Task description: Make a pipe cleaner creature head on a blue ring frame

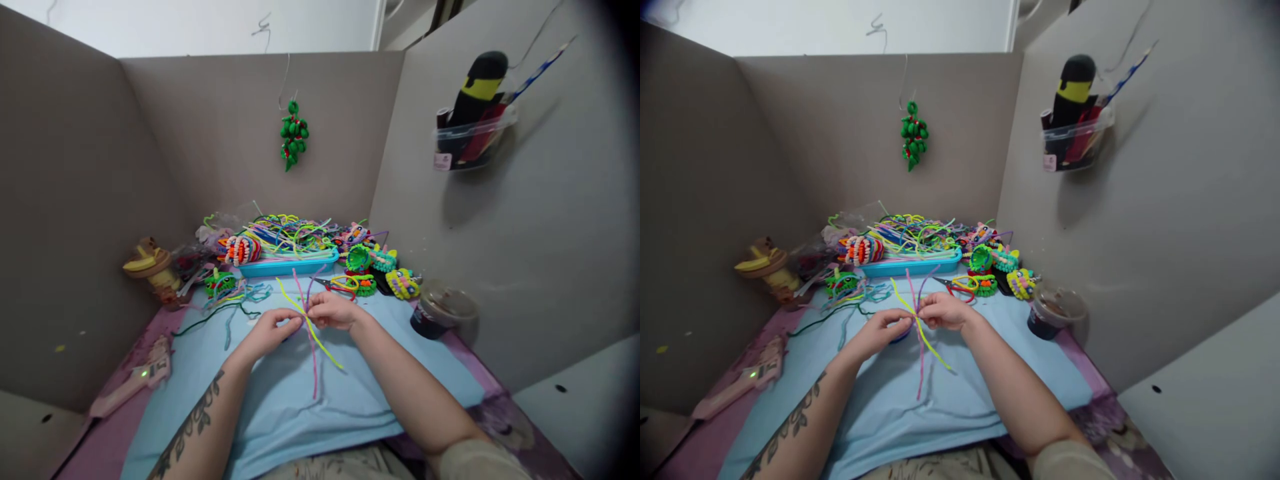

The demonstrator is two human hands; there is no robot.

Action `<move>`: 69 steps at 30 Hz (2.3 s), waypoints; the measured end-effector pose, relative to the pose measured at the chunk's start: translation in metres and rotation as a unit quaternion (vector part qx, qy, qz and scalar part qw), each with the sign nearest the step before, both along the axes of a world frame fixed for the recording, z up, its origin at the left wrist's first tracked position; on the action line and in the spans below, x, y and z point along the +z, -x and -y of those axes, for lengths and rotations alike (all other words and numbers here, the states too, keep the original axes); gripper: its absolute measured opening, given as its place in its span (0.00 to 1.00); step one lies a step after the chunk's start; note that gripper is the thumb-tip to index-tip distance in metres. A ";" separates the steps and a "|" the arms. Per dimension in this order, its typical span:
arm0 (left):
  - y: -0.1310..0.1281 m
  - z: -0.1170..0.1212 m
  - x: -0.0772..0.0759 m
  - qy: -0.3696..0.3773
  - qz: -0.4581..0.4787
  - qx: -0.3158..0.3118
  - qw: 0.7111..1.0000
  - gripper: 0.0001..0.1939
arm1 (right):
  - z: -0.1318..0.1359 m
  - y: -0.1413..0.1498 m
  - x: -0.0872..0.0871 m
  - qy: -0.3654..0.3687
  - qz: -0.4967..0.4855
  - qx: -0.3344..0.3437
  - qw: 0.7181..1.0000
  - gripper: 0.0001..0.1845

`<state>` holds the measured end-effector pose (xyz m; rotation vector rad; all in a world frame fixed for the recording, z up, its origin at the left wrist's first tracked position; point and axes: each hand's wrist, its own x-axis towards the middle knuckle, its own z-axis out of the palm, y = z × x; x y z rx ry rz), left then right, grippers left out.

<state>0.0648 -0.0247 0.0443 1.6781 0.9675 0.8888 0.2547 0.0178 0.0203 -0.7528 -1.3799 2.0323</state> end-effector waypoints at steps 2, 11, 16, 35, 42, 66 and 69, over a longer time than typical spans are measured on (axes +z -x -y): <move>0.002 0.000 0.002 -0.041 -0.023 -0.012 0.999 0.06 | 0.001 0.001 0.001 -0.005 0.006 0.007 1.000 0.10; -0.004 0.000 -0.005 0.096 0.054 0.013 0.994 0.14 | 0.008 0.008 0.001 -0.016 0.015 -0.004 1.000 0.07; -0.008 0.000 -0.009 0.137 0.083 0.063 0.985 0.15 | 0.005 0.011 -0.001 -0.051 0.046 -0.037 0.997 0.08; -0.008 -0.004 -0.021 0.189 0.198 0.094 0.957 0.15 | 0.004 0.021 -0.005 -0.211 0.031 -0.141 0.967 0.12; -0.007 -0.005 -0.025 0.186 0.217 0.086 0.954 0.15 | 0.004 0.025 -0.011 -0.276 0.052 -0.175 0.944 0.11; -0.003 -0.010 -0.029 0.209 0.175 0.081 0.959 0.14 | 0.008 0.020 0.000 -0.447 0.164 -0.154 0.866 0.06; -0.003 -0.010 -0.028 0.183 0.187 0.099 0.960 0.13 | 0.007 0.019 -0.002 -0.420 0.151 -0.166 0.880 0.05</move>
